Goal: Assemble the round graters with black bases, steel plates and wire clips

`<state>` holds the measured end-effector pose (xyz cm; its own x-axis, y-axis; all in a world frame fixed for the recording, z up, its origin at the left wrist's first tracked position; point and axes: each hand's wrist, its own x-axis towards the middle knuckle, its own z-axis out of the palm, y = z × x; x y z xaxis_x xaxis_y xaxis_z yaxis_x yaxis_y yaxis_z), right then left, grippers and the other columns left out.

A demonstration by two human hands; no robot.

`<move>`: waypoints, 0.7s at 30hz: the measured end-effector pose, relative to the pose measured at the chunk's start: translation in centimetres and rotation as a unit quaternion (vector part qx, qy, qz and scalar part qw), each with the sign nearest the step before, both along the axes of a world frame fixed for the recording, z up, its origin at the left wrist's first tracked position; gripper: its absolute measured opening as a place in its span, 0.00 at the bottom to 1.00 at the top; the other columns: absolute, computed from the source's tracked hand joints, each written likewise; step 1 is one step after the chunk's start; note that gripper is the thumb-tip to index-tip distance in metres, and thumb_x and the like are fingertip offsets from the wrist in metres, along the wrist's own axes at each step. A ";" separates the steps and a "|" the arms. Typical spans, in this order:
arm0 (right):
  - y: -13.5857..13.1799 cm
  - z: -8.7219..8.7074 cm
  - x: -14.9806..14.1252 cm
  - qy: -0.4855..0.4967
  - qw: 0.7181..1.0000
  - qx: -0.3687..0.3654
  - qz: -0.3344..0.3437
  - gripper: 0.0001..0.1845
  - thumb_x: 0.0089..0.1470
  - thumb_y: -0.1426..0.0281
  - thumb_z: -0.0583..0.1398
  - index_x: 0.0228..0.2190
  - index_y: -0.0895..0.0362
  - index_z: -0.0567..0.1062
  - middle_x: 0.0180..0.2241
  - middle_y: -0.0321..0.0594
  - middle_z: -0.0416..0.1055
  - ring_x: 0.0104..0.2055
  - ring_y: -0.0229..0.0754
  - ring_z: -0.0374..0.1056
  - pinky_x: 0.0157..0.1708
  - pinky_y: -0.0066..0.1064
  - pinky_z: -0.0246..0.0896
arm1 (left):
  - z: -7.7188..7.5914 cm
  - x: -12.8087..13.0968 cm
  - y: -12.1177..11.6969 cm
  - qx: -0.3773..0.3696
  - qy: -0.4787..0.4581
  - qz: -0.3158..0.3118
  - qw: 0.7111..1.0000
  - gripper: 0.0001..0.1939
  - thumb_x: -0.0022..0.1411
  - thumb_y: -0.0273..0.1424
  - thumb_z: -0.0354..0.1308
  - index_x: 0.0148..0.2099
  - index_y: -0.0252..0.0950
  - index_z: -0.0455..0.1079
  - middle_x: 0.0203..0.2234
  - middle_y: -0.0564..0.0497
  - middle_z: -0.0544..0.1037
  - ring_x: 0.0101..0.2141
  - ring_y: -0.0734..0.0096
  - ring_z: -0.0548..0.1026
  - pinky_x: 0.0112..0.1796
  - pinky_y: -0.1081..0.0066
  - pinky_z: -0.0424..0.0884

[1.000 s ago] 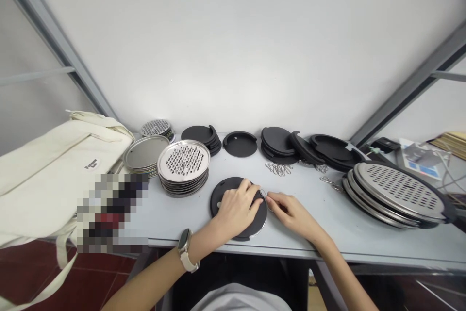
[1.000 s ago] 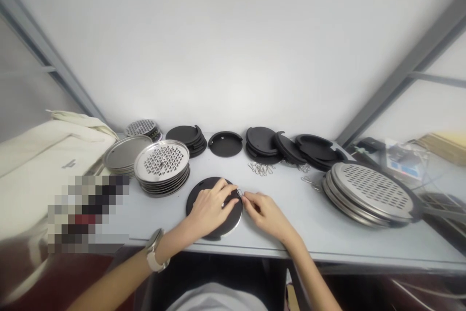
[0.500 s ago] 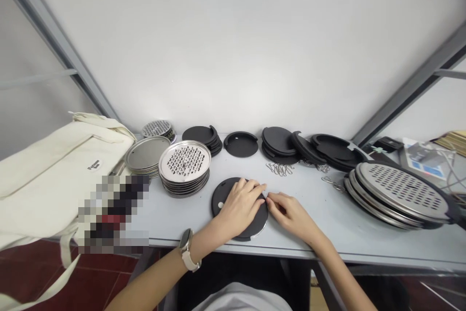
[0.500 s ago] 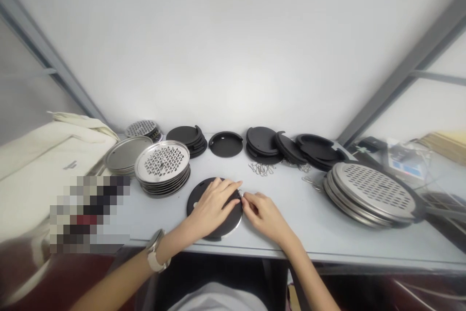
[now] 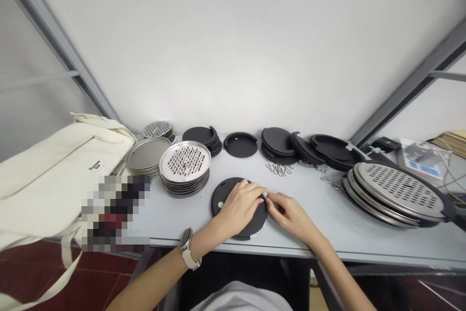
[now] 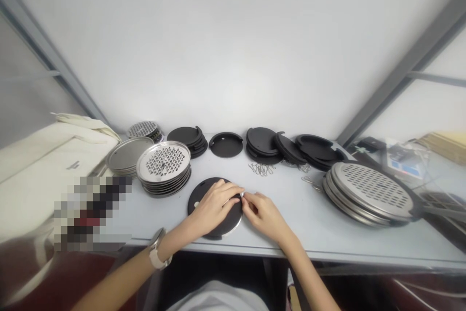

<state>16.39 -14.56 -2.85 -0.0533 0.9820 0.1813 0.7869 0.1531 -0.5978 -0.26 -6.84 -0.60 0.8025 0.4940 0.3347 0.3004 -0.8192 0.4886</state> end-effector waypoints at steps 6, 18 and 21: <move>0.0 0.1 0.1 0.013 1.000 0.001 -0.001 0.16 0.62 0.67 0.47 0.23 0.55 0.60 0.20 0.33 0.59 0.25 0.39 0.58 0.27 0.30 0.51 | 0.0 0.0 0.1 -0.019 -0.003 -0.032 0.999 0.17 0.67 0.25 0.44 0.55 0.38 0.63 0.48 0.50 0.72 0.45 0.67 0.68 0.48 0.64 0.64; 0.2 -0.1 0.1 0.019 1.000 0.006 -0.013 0.16 0.64 0.65 0.45 0.25 0.55 0.60 0.22 0.35 0.63 0.26 0.40 0.60 0.28 0.29 0.53 | -0.5 0.2 0.1 -0.005 -0.001 0.007 1.000 0.18 0.67 0.27 0.44 0.58 0.38 0.58 0.50 0.48 0.70 0.49 0.66 0.67 0.51 0.61 0.63; 0.2 0.0 0.1 0.014 1.000 0.004 -0.009 0.16 0.64 0.65 0.45 0.26 0.54 0.61 0.23 0.36 0.64 0.26 0.40 0.60 0.29 0.30 0.54 | -0.4 0.2 0.0 0.001 -0.005 0.007 1.000 0.17 0.67 0.26 0.45 0.57 0.38 0.59 0.50 0.48 0.70 0.49 0.66 0.67 0.51 0.62 0.63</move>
